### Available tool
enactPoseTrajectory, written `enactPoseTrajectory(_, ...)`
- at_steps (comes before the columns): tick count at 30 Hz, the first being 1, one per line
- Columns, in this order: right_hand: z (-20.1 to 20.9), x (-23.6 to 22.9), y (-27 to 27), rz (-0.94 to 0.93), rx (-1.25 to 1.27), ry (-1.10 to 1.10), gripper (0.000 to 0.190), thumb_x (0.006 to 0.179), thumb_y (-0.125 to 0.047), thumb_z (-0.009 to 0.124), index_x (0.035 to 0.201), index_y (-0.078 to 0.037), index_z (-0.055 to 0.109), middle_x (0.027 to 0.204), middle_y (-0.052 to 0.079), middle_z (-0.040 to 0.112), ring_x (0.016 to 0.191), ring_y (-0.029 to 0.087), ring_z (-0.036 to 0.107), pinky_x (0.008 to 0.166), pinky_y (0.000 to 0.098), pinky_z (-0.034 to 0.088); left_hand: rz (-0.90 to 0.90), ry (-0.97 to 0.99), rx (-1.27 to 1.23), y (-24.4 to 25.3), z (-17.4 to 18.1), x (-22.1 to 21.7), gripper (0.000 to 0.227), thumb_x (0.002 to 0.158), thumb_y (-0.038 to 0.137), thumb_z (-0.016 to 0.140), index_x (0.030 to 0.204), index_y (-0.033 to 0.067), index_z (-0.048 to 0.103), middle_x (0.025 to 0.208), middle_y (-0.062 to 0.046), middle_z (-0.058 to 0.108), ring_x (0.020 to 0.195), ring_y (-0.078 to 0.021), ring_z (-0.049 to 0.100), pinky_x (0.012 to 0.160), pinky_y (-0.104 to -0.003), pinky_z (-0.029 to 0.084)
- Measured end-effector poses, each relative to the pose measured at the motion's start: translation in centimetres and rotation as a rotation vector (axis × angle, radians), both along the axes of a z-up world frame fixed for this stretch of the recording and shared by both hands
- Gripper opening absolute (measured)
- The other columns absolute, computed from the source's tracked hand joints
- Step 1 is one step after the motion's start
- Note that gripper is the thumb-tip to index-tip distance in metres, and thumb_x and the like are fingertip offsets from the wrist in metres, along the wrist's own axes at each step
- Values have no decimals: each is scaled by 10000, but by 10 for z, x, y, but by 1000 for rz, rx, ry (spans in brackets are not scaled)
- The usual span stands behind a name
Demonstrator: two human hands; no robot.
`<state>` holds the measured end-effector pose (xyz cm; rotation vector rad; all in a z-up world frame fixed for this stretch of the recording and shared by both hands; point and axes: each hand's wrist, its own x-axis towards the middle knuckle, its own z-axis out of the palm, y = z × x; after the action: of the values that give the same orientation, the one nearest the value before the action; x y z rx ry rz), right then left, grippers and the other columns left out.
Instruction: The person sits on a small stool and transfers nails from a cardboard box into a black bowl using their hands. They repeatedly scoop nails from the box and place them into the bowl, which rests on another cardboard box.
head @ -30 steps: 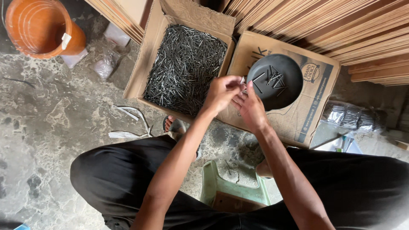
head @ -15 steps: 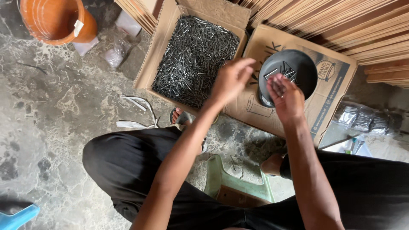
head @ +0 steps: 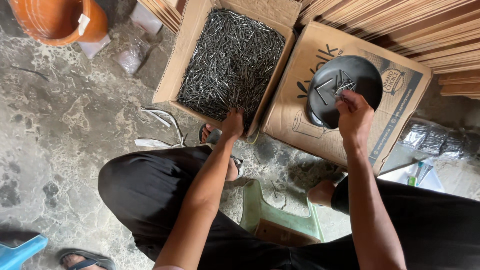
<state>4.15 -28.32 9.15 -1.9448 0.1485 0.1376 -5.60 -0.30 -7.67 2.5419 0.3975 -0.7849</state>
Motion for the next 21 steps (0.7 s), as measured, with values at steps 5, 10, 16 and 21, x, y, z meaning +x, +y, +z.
enactPoseTrajectory(5,7,-1,5,26,-214,-7,256,851,15,589,1094,-50,636,1030,139,639,964,214,612,809,292,505,-57,10,-24,-6,-29,-2,277,863,-19,469,1136,-26,517,1145,-230,494,1037,-380,547,713,-458,549)
enactPoseTrajectory(10,22,-2,13,90,-315,-59,308,818,47,593,1105,-57,637,1161,160,586,1053,293,553,858,345,481,-83,-23,-40,-7,-8,3,163,837,-20,482,888,-37,636,899,-214,635,867,-350,637,657,-433,550)
enactPoseTrajectory(16,36,-8,22,115,-362,-130,281,812,27,578,1070,-52,655,1207,200,554,1048,370,538,815,387,504,73,-109,-41,-4,-42,7,379,849,-39,494,1223,-20,429,1118,-228,496,936,-363,594,656,-452,570)
enactPoseTrajectory(21,40,-12,31,143,-277,-71,259,818,51,553,1043,-28,653,1186,219,565,984,387,565,755,395,517,-125,-198,-8,-10,-39,15,447,809,-81,562,1226,-3,420,1228,-263,369,1125,-397,435,734,-453,557)
